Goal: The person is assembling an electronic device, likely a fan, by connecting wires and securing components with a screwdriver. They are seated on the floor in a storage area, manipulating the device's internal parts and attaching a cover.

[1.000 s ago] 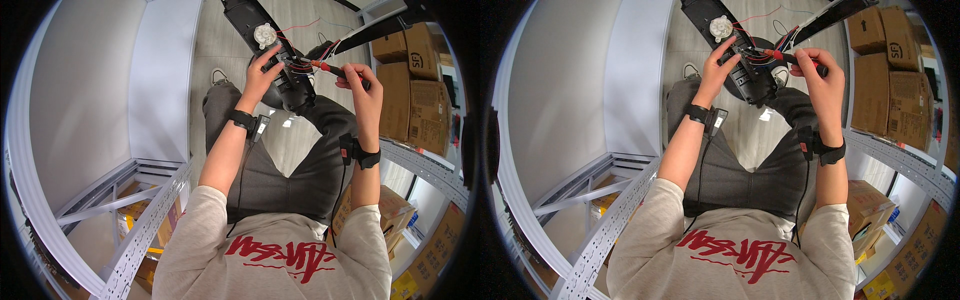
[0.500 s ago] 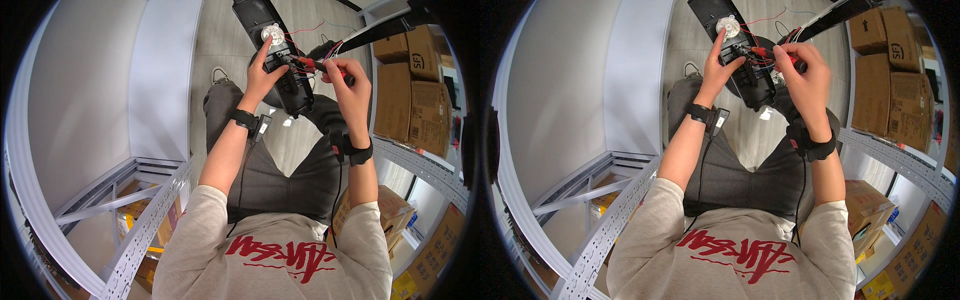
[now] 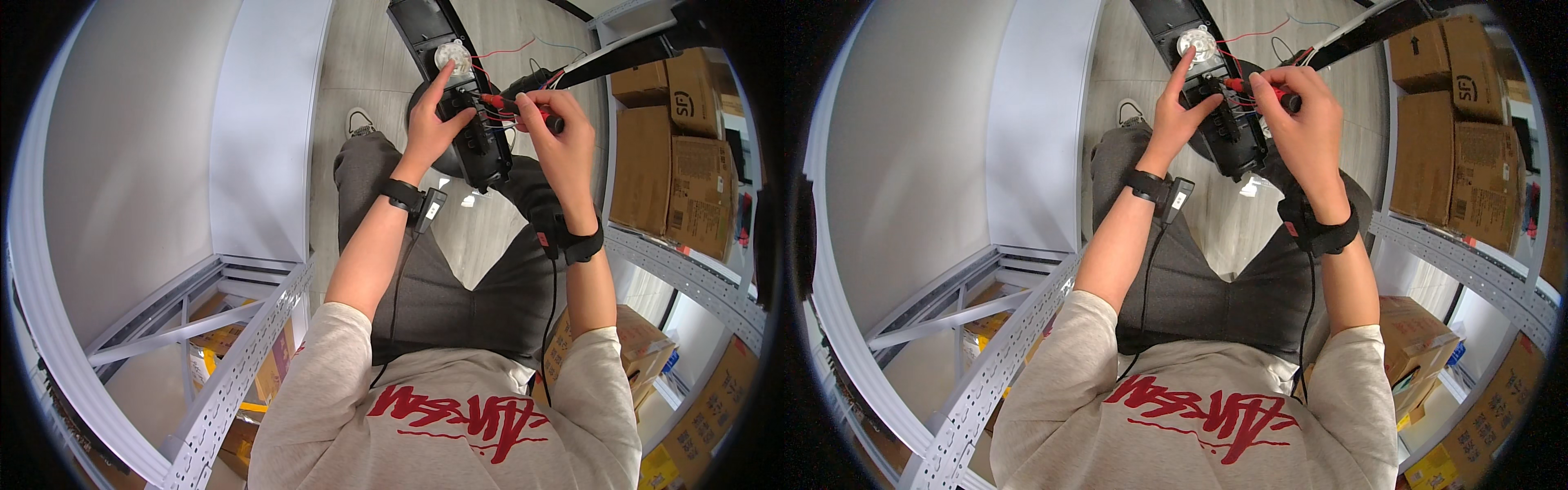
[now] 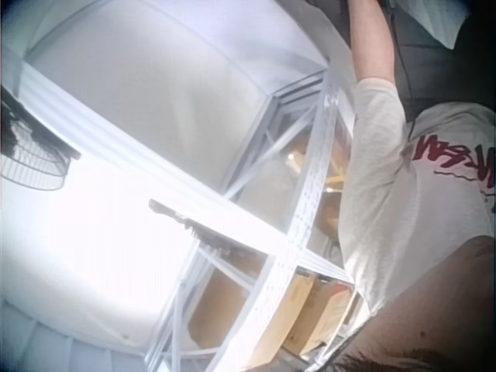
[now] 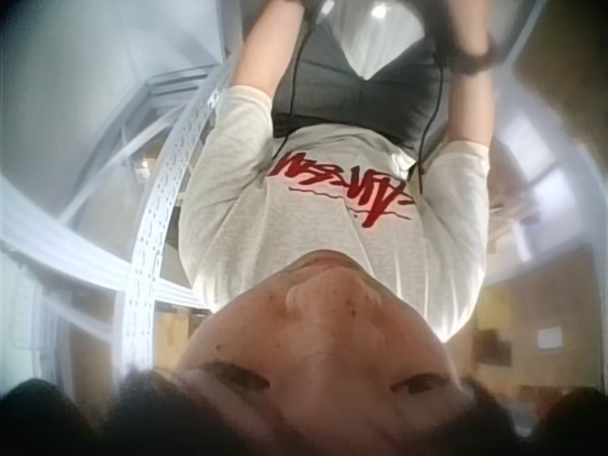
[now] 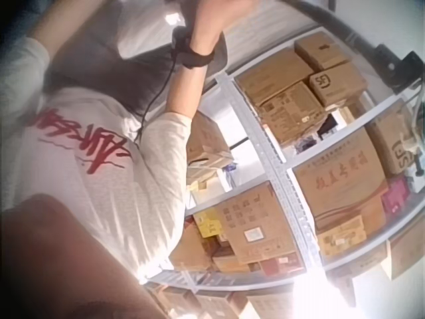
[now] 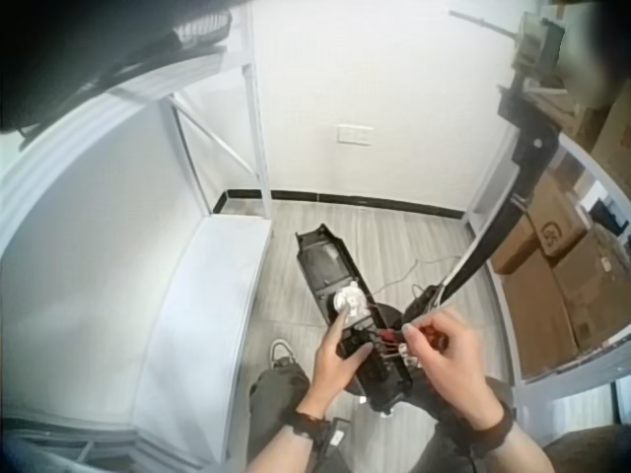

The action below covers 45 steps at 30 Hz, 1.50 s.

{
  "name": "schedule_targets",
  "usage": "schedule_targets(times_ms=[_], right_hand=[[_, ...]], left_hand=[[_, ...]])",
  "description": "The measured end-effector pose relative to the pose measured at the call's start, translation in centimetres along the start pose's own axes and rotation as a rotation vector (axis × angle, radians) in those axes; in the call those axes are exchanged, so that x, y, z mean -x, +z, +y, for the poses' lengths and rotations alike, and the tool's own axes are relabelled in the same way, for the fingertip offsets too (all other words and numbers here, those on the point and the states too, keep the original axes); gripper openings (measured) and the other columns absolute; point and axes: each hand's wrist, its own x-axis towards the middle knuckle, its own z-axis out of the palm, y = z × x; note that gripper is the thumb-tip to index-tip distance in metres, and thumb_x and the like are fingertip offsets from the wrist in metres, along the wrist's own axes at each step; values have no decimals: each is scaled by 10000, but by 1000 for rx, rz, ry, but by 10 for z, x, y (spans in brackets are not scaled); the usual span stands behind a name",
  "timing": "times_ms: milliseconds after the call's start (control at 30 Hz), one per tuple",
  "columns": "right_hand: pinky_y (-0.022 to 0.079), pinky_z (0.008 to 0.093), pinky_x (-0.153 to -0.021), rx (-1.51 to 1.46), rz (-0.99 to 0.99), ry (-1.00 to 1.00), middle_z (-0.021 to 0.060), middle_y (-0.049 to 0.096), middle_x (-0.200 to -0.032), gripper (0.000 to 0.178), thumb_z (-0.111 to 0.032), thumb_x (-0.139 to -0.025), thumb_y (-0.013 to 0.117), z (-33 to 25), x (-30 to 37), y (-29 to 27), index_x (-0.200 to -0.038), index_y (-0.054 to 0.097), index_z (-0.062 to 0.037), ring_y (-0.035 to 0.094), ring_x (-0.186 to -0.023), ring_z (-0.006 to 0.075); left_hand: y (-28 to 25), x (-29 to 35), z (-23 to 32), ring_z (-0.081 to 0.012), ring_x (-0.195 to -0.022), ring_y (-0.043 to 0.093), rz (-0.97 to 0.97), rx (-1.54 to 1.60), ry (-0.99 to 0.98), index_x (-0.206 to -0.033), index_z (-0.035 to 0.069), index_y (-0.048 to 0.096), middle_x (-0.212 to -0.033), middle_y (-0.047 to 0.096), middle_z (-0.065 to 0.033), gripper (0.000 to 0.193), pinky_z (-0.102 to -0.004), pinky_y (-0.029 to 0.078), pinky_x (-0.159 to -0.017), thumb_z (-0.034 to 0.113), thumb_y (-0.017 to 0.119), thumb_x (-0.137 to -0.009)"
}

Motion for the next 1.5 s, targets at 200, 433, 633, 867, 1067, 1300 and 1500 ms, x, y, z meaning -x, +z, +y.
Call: schedule_targets(times_ms=[200, 433, 633, 867, 1067, 1300, 1500], right_hand=[[470, 268, -615, 53, -11, -66, 75, 645, -810, 157, -169, -874, 745, -3, -2, 3, -922, 715, -22, 619, -671, 149], [499, 316, -613, 320, 16, -192, 78, 638, -732, 182, -176, -835, 783, -15, -5, 2, -963, 720, -63, 617, -648, 209], [510, 348, -595, 281, -139, -235, 84, 636, -737, 197, -142, -847, 761, -10, -6, -4, -1019, 693, -74, 642, -643, 261], [521, 400, -624, 566, -190, -239, 157, 658, -754, 176, -182, -899, 692, -18, -22, -3, -937, 630, -21, 659, -700, 348], [507, 428, -581, 456, -239, -257, 178, 664, -726, 283, -293, -917, 684, -14, -27, -9, -914, 602, -22, 664, -686, 361], [509, 439, -626, 818, -349, -95, 195, 668, -761, 304, -286, -920, 687, -31, -33, -13, -963, 589, -2, 662, -719, 370], [500, 427, -586, 451, -272, -207, 187, 667, -750, 305, -292, -923, 682, -26, -29, -20, -963, 590, -4, 655, -686, 375]], left_hand=[[0, 0, -1, -280, -1292, 542, 0, -13, -2, -1488, 105, 427, -1403, 558, -163, 820, -360, 422, -1066, 36, 787, -756], [0, 1, -2, -277, -1261, 565, 12, -7, -36, -1477, 123, 447, -1364, 585, -157, 804, -362, 439, -1045, 27, 783, -753], [0, 1, -3, -276, -1250, 573, 40, -39, -2, -1473, 119, 451, -1351, 593, -159, 798, -362, 444, -1038, 21, 777, -752], [1, 1, -3, -272, -1233, 584, 29, -38, -14, -1472, 119, 451, -1328, 607, -159, 800, -356, 450, -1030, 17, 777, -749], [1, 0, -5, -272, -1227, 588, 48, -14, -33, -1474, 130, 452, -1328, 608, -156, 800, -358, 453, -1030, 19, 776, -751], [0, 1, -9, -277, -1253, 575, 39, -8, -67, -1471, 136, 458, -1368, 586, -165, 793, -358, 449, -1042, 23, 776, -753], [1, 0, -9, -287, -1252, 576, 68, -18, -33, -1463, 128, 464, -1367, 586, -164, 785, -357, 453, -1041, 30, 779, -750]])
